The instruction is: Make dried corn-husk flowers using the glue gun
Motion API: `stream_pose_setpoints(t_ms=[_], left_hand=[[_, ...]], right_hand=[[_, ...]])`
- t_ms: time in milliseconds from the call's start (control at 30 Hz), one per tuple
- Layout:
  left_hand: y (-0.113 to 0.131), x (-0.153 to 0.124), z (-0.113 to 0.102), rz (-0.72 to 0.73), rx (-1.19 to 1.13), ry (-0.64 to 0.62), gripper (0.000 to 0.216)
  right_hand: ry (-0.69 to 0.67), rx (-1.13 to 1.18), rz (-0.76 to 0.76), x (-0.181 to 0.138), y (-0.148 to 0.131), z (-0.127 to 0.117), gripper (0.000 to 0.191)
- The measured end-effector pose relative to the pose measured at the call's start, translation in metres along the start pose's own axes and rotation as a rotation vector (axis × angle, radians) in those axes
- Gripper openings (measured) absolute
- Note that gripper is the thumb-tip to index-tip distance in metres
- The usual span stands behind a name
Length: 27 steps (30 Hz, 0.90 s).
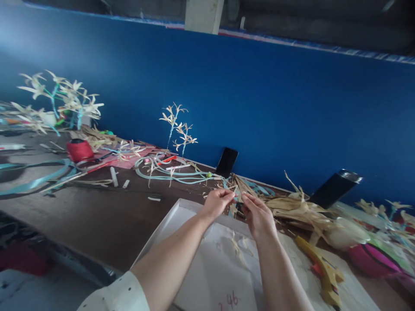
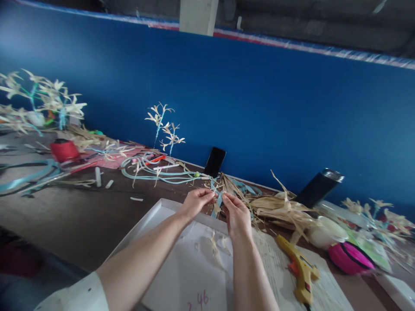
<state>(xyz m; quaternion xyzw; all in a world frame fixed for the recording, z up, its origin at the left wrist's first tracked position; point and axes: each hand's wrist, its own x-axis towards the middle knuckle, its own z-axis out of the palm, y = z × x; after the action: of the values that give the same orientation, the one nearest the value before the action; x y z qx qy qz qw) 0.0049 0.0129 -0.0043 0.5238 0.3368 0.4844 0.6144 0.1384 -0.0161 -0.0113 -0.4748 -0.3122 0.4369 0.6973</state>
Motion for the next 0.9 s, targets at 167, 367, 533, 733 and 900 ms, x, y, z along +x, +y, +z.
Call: stream_pose_setpoints(t_ms=[167, 367, 533, 733, 900], left_hand=[[-0.003, 0.001, -0.001, 0.068, 0.007, 0.012, 0.029], [-0.01, 0.004, -0.003, 0.181, 0.123, 0.094, 0.025], [-0.012, 0.003, -0.002, 0.254, 0.297, 0.188, 0.017], [-0.012, -0.001, -0.005, 0.447, 0.596, 0.216, 0.016], [-0.014, -0.004, -0.008, 0.574, 0.816, 0.175, 0.02]], right_hand=[[-0.004, -0.045, 0.033, -0.002, -0.003, 0.001, 0.035], [-0.044, -0.405, -0.099, -0.004, 0.002, 0.0, 0.034], [-0.089, -0.637, -0.274, -0.008, 0.0, 0.004, 0.024], [-0.106, -0.686, -0.328, -0.011, 0.0, 0.009, 0.023], [-0.12, -0.705, -0.343, -0.011, 0.004, 0.01, 0.023]])
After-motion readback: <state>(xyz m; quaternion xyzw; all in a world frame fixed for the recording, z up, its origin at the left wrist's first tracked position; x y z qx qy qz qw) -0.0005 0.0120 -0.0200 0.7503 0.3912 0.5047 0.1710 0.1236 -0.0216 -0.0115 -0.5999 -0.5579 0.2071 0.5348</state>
